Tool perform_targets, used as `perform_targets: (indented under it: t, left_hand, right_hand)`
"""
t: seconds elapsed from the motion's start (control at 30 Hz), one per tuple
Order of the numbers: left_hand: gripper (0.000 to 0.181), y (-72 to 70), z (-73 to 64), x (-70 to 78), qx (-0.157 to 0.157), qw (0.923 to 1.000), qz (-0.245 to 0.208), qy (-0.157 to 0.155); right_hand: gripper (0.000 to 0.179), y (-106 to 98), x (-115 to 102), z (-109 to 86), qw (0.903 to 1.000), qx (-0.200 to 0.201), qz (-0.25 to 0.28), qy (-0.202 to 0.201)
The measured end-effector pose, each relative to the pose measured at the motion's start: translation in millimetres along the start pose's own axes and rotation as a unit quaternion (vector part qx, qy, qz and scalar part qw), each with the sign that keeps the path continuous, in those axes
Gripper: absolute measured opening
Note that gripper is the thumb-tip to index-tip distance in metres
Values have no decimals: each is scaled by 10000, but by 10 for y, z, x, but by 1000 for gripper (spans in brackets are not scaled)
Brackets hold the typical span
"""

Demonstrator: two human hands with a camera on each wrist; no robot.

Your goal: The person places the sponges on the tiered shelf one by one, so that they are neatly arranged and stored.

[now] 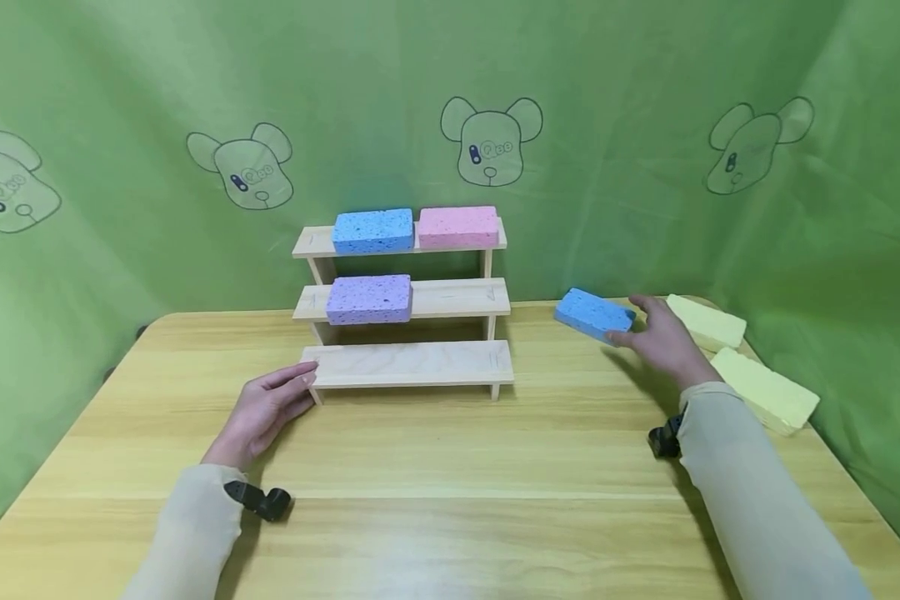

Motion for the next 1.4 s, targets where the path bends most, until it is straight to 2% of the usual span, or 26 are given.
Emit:
perform_targets:
  t: [0.27,0.43,0.57,0.77,0.93,1.2,1.4]
  left_hand:
    - [38,9,11,-12,57,10000,-7,-61]
    - [37,-2,9,-10,83,9999,-16,-61]
    - [38,-18,6,-13,78,10000,0,-51]
    - [38,-14,9,-10,91,9999,-88,-1]
    - [38,3,11,-5,20,10000,-52,-17]
    - [39,7,1,1,55,10000,-6,-44]
    - [40,7,0,-4,34,10000,42,-43]
  right_hand:
    - [102,35,92,81,9989,-217,-423,49]
    - [103,87,72,123,9972,-413,-618,3]
    - [97,111,87,183,9956,-469,-806,-55]
    - [80,96,65,224,9929,-266,-1057,-479]
    - [74,35,84,189,9911,-54,-1176,-624]
    - [80,-16,73,67,9931,-157,-1059,-470]
    - [81,-76,-1,-68,9939,-21,-999,-469]
Point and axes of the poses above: each hand's wrist, its own z-axis towards the middle knuckle, its own y-axis out of the palm, x = y × z, the point moved 10 cm from there along z, towards the middle knuckle, and after that the axes turned 3 degrees about -y, right-handed, at the moved point
